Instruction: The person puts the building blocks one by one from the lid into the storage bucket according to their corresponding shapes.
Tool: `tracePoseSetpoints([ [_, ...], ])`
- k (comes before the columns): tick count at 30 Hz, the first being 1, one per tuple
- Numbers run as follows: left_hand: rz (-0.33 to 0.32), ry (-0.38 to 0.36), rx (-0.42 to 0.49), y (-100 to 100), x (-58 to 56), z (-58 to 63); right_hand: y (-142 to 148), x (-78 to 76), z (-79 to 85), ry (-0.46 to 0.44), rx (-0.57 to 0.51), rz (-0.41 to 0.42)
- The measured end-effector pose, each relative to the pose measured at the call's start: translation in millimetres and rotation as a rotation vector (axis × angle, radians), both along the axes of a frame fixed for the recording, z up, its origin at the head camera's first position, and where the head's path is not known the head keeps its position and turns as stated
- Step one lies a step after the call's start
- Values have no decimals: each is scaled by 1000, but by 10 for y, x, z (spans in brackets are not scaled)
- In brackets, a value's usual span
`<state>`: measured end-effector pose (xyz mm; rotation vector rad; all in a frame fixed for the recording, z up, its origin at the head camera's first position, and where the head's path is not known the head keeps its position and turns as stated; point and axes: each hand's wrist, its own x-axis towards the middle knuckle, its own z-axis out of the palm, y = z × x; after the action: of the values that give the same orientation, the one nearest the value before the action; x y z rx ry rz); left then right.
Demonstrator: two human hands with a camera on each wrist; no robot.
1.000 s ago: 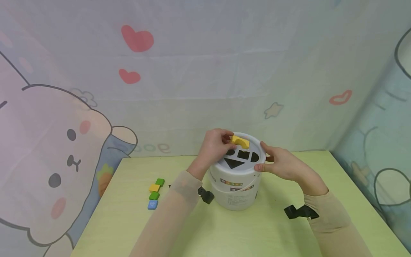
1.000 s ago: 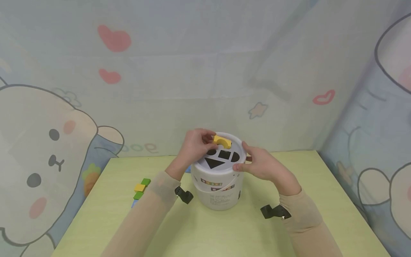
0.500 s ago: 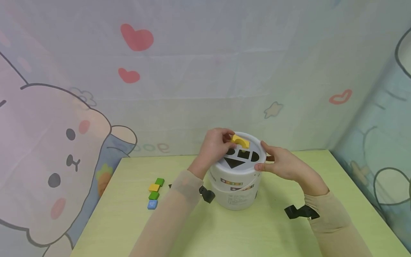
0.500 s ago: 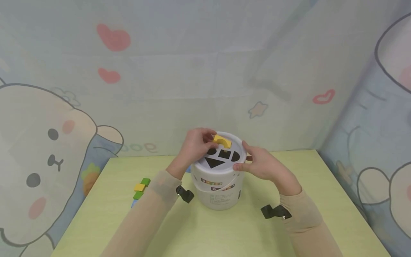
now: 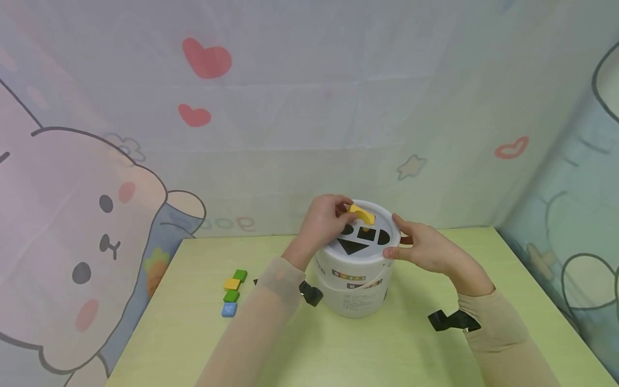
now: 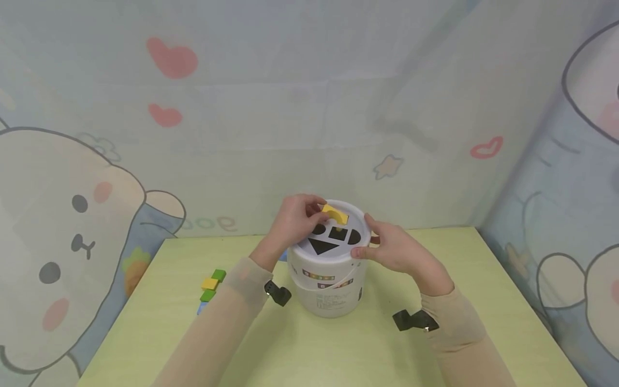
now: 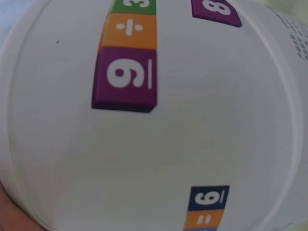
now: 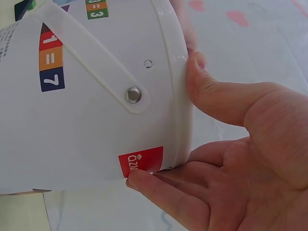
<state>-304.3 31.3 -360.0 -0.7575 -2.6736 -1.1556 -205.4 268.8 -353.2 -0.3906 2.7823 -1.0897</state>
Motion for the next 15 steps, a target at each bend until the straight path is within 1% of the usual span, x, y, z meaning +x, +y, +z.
tracePoseSetpoints([
  [4,-1,4,1,4,-1,3,11,-3,0,3,5,0],
  [11,-16,-27,-7,9,-3,16,18,10,-1,7,-1,6],
  [15,-20,-10,-7,3,-11,7,16,22,4,14,-10,11],
])
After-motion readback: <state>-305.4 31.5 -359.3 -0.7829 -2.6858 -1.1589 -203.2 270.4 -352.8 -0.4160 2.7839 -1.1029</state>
